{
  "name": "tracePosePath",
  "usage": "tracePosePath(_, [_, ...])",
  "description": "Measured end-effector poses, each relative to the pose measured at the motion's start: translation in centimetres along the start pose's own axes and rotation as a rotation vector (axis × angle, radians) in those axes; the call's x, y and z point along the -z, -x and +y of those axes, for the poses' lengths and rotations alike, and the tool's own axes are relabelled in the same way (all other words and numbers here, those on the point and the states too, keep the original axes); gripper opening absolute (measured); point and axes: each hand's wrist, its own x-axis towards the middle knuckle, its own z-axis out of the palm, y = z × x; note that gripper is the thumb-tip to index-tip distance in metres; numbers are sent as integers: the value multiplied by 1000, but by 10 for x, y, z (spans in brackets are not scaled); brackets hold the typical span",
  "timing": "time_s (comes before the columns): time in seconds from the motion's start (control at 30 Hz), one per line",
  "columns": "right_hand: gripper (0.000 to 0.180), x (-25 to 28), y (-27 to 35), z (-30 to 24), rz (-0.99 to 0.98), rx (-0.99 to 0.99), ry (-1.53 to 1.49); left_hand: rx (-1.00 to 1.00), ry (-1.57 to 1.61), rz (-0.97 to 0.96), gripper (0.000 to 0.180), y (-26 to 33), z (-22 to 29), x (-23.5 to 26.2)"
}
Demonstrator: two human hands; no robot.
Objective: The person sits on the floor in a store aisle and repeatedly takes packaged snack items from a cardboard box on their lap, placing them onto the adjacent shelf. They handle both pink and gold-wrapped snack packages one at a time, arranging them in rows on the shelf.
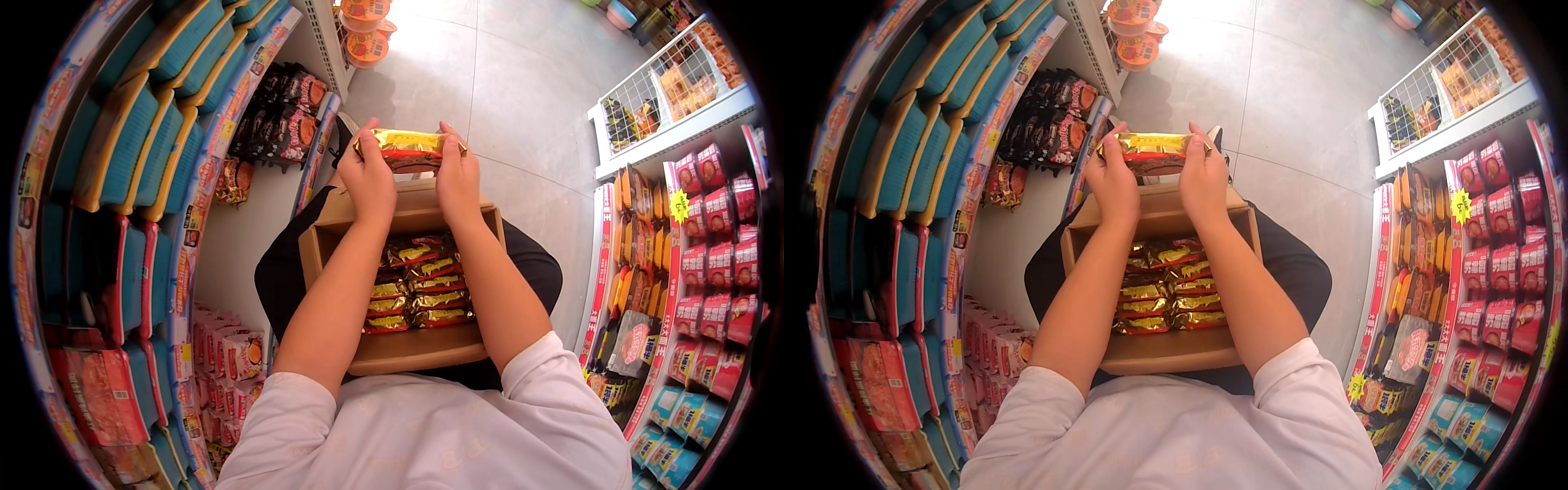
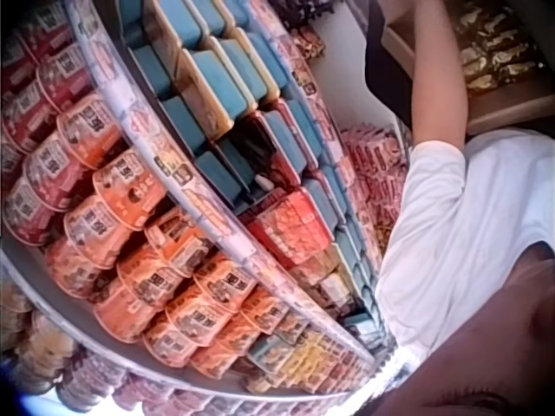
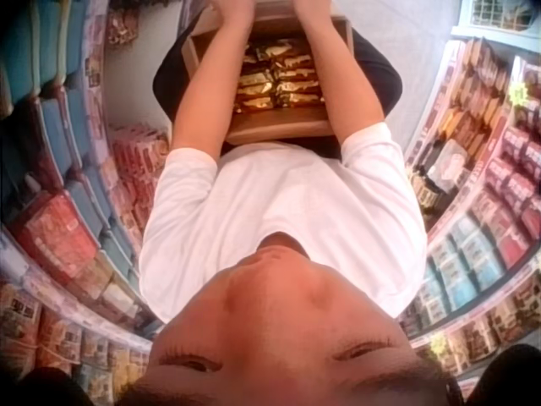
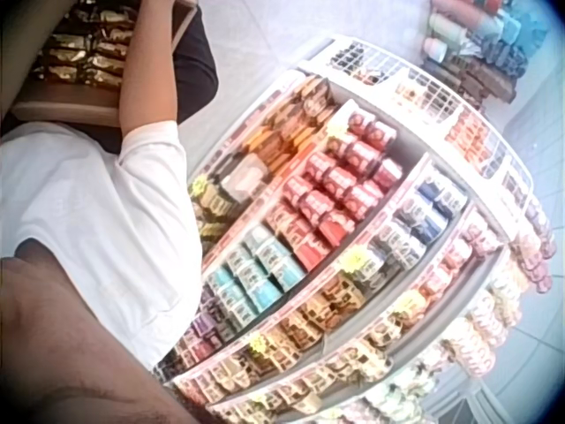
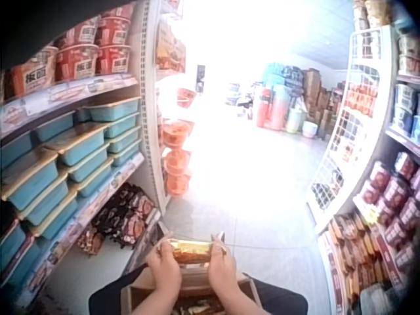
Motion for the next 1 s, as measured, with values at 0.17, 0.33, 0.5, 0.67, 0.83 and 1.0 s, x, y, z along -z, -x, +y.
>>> tracePosePath(0.17, [49,2,-4,8,15,3,39,9,-83,-37,43,-1,0,-2])
tracePosePath(0.33, [45,1,0,-7,-18,-42,-9,71,5,-48,43,-8,-9,5])
tracePosePath(0.5, [43,2,-4,0,2,-2,25,56,-80,-48,43,-9,5,6])
tracePosePath(0.67, [42,5,-1,-14,18,135,176,-57,-198,-64,44,-13,7,17])
tracePosePath(0.83, [43,8,-5,-7,-48,20,77,108,-89,-72,46,-13,12,15])
tracePosePath(1.0, [45,1,-12,11,-127,-13,-44,401,199,-30,49,-15,25,14])
